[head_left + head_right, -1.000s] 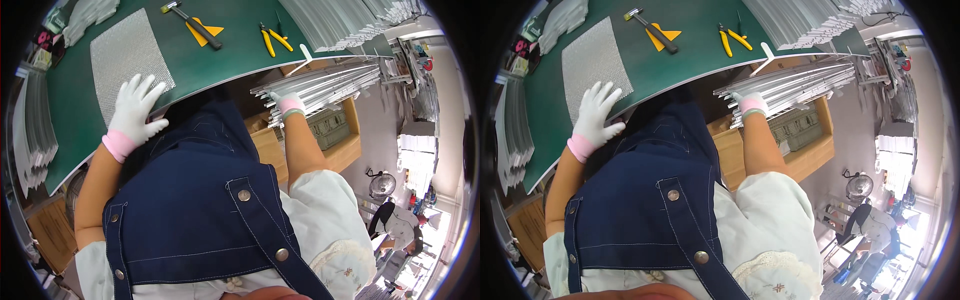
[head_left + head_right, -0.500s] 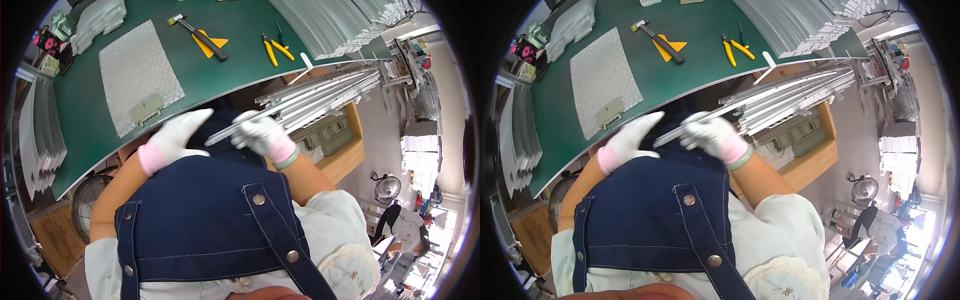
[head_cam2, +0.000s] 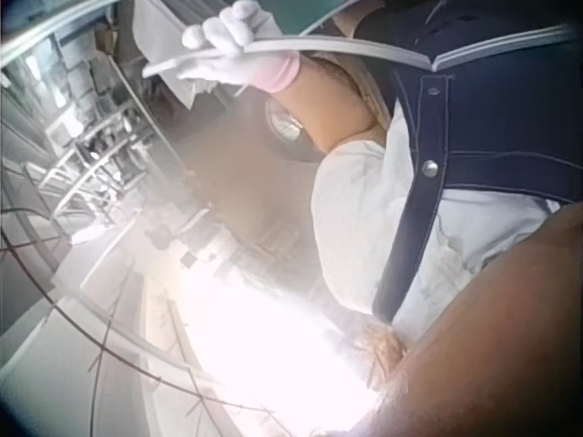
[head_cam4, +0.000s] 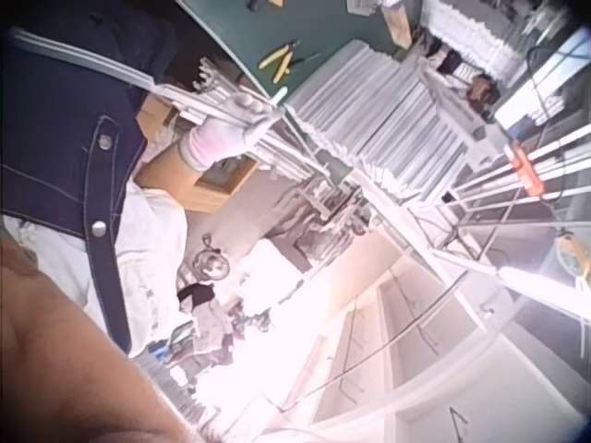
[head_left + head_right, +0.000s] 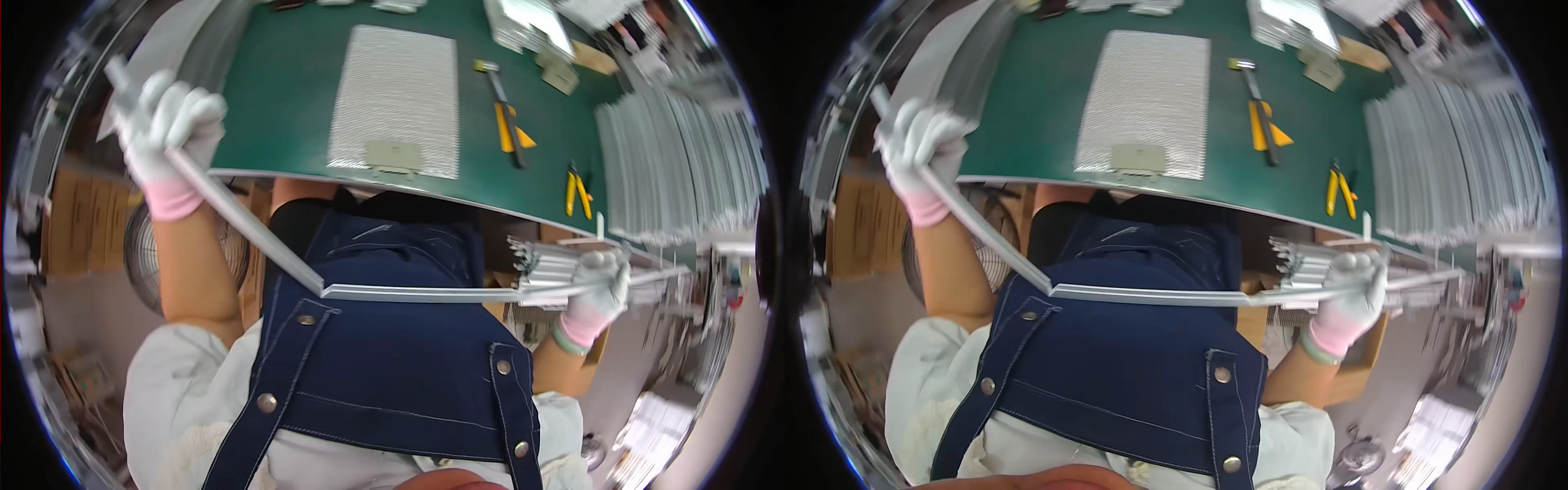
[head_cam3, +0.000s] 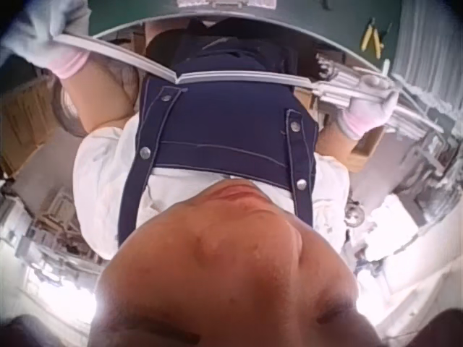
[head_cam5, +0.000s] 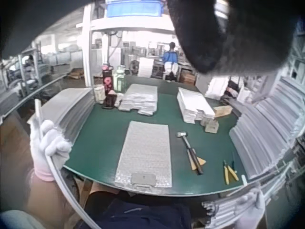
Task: The person assembles rectangular units by placing a mesh sheet on a workbench, positioning a plastic frame around it, and securing the assembly with a power drill. The person repeats this process for multiple units, handling mesh sheets, frames, and plastic inserts.
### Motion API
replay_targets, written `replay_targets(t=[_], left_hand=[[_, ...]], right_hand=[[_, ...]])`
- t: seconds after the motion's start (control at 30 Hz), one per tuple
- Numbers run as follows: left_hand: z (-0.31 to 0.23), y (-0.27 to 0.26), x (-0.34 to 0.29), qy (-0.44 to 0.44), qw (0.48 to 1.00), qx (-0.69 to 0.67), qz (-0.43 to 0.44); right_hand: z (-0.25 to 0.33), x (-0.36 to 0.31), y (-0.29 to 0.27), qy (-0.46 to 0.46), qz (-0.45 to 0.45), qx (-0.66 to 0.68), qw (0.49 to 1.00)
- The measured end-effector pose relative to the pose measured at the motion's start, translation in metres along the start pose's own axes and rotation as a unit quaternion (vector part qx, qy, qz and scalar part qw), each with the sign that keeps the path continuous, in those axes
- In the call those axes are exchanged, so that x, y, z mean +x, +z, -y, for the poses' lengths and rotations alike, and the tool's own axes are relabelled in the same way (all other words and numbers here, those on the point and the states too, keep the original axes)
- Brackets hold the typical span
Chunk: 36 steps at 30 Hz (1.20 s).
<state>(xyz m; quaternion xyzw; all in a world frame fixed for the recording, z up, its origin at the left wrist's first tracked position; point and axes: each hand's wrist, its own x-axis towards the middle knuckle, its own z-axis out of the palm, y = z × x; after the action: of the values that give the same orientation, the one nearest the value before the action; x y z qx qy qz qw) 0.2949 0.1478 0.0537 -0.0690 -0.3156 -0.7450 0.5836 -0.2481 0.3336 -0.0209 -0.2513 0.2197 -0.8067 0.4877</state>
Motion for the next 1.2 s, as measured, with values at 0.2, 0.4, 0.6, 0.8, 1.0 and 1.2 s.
replay_targets(t=[0.2,0.4,0.6,0.8,1.0,1.2], left_hand=[[0.105,0.031,-0.042,-0.093,0.924,0.312,-0.199],[0.084,0.021,-0.053,-0.157,0.837,0.454,-0.262],[0.076,0.012,-0.035,-0.18,0.786,0.556,-0.202],[0.104,-0.045,-0.021,-0.175,0.682,0.677,-0.217],[0.129,-0.108,0.001,-0.094,0.275,0.936,-0.198],[0.129,-0.107,0.083,-0.142,0.398,0.905,-0.043]], right_hand=[[-0.095,-0.018,0.129,0.032,0.089,-0.224,0.97],[-0.1,-0.006,0.134,-0.143,0.036,-0.259,0.955],[-0.117,-0.015,0.146,-0.204,0.161,-0.424,0.867],[-0.166,0.035,0.142,0.06,0.163,-0.649,0.741],[-0.216,0.103,0.093,0.029,0.144,-0.848,0.509],[-0.242,0.157,0.112,-0.146,0.189,-0.853,0.463]])
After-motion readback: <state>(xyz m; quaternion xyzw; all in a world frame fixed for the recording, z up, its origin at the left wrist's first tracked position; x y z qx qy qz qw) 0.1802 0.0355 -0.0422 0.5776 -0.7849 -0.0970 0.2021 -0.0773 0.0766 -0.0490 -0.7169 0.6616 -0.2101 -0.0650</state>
